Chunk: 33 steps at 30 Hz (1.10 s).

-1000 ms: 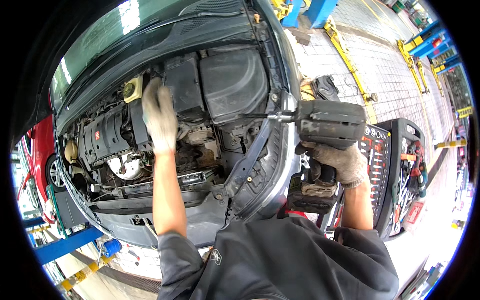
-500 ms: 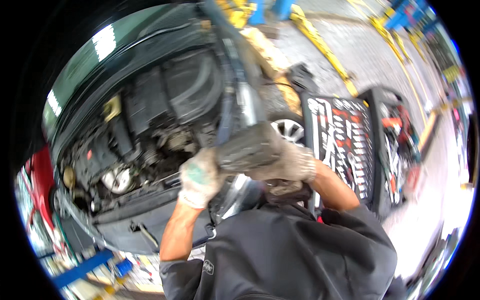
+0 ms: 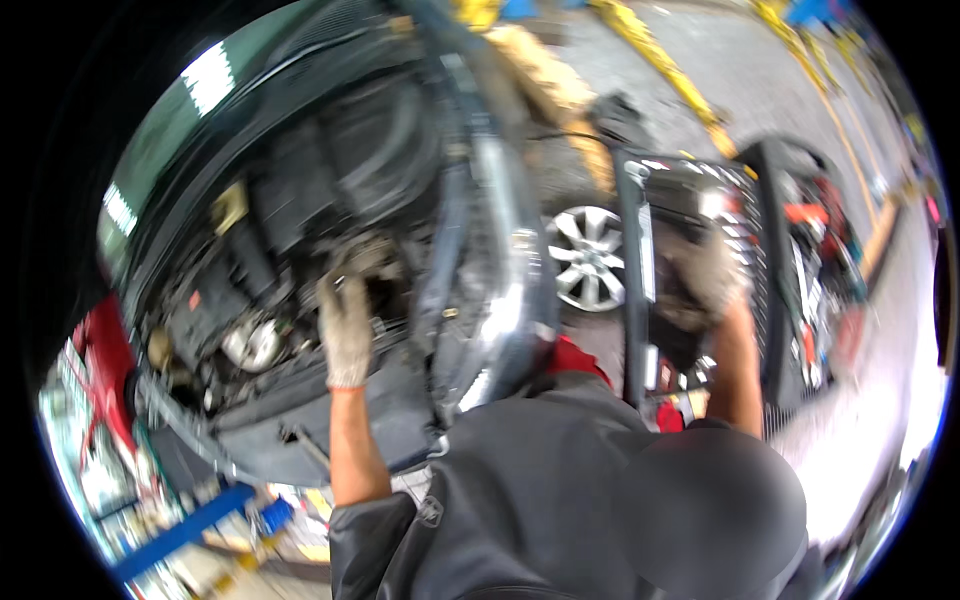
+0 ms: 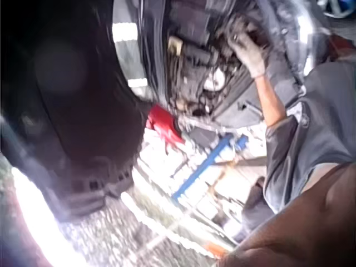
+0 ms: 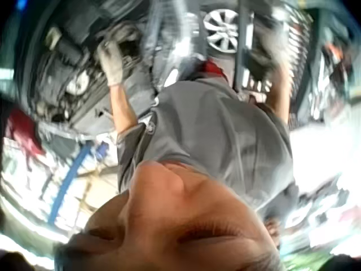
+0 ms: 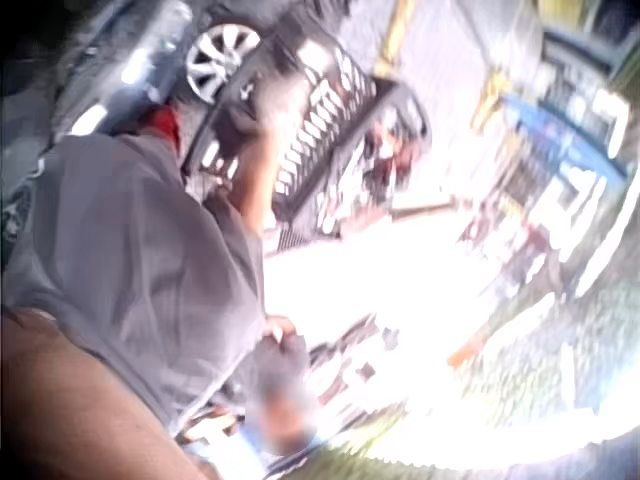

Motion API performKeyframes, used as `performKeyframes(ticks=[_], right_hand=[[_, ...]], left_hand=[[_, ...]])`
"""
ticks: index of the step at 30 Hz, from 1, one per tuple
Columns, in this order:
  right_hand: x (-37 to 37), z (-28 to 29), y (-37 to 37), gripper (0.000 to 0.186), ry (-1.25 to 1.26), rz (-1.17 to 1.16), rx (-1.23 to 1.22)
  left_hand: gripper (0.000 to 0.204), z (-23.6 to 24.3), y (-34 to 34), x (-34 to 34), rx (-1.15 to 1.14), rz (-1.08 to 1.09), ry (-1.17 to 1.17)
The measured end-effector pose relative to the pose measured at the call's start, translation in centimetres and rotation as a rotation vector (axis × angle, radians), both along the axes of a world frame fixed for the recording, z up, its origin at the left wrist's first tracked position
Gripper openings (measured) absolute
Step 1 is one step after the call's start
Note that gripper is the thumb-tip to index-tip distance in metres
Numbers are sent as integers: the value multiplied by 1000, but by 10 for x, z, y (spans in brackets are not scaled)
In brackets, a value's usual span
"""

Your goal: The person works under the open hood of a car in a garage, using a cordless impact wrench and hand tools to remove and reinstall components near the engine bay. The person repeatedly reaches into the engine compartment, adjusts parts, and uses the power tool to fasten or unfasten bolts. A second person briefly appears nearby.

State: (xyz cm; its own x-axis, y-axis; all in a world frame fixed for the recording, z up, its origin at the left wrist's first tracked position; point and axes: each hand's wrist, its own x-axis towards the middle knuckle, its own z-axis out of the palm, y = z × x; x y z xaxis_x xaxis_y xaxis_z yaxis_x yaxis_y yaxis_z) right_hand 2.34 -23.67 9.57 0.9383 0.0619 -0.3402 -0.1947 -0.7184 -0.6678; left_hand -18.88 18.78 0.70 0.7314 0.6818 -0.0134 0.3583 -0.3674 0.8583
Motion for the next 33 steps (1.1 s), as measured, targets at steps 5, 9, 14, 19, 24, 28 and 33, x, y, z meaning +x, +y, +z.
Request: performKeyframes(ticks=[5,9,14,19,24,28,33], right_hand=[[62,-120,-108,54,-175,-110,-560],[90,-188,-175,75,-99,-186,-824],[104,-202,-160,85,89,-176,-924],[117,-111,-59,60,-158,29,-855],[49,14,185,41,-348,660,71],[3,45,314,36,-582,1078,70],[3,51,384,26,-578,1108,189]], left_hand=[[40,40,12,2,-574,89,-274],[52,37,42,2,-604,-19,-487],[39,55,60,17,-568,122,-500],[36,47,78,35,-474,88,-454],[39,59,38,77,-221,-53,-288],[36,55,27,91,227,-188,-448],[30,57,62,85,324,-34,-418]])
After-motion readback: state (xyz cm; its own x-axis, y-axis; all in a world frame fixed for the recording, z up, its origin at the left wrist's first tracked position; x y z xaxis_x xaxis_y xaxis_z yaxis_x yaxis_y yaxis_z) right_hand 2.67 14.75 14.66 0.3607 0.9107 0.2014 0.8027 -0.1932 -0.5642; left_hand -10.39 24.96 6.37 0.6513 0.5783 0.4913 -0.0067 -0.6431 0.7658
